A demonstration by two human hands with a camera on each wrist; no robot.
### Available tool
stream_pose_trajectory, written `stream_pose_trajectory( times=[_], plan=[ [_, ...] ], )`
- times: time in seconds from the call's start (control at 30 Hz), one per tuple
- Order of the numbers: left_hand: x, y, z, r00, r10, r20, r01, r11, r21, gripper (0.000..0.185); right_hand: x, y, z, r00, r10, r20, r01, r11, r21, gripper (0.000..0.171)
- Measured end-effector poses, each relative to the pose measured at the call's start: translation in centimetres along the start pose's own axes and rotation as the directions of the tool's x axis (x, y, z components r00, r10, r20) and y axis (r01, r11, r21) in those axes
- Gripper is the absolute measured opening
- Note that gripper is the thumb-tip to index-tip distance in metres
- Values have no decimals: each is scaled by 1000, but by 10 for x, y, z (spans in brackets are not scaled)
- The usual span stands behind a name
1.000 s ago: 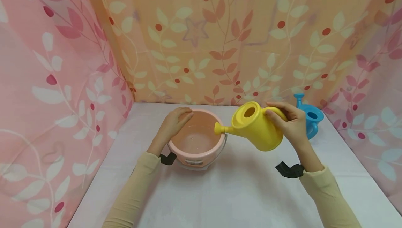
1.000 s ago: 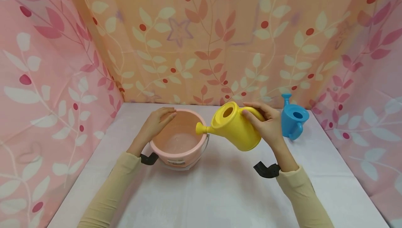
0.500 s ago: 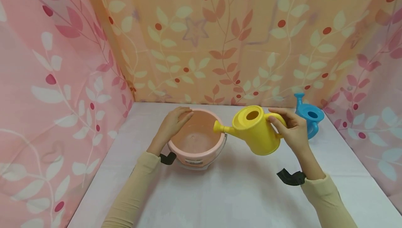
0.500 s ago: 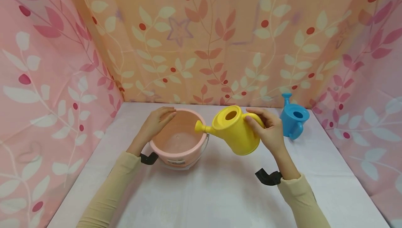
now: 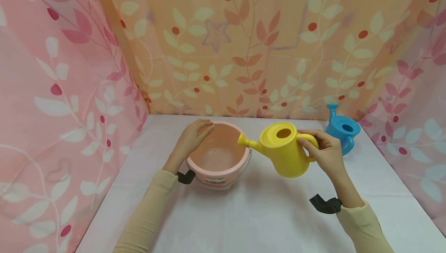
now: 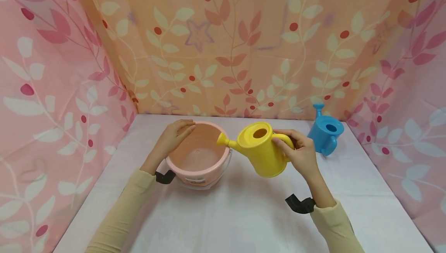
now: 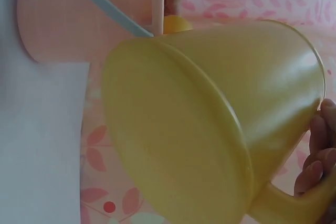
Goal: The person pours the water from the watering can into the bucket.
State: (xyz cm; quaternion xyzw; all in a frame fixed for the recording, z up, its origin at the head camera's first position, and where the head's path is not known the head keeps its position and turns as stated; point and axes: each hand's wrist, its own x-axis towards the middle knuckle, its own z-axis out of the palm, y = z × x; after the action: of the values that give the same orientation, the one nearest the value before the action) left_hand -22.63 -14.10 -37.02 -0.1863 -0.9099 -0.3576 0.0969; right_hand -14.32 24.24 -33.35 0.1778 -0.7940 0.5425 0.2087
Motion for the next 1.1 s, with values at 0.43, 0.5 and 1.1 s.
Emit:
stream_pose_trajectory(
  times=[0.43, 0.5, 1.1],
  plan=[
    [0, -1, 1, 1000, 18, -21, -18, 1000, 6, 42, -10, 10, 3, 1000, -1, 12, 0, 996, 91, 23],
    [-1, -1, 1, 999, 25, -21, -24, 1000, 5, 42, -12, 12, 3, 1000, -1, 3, 1, 992, 124, 23],
    [1, -3, 2, 1000, -4, -14, 4, 1000, -6, 44, -22, 23, -5, 989, 44, -144, 2, 953, 302, 20]
  ],
)
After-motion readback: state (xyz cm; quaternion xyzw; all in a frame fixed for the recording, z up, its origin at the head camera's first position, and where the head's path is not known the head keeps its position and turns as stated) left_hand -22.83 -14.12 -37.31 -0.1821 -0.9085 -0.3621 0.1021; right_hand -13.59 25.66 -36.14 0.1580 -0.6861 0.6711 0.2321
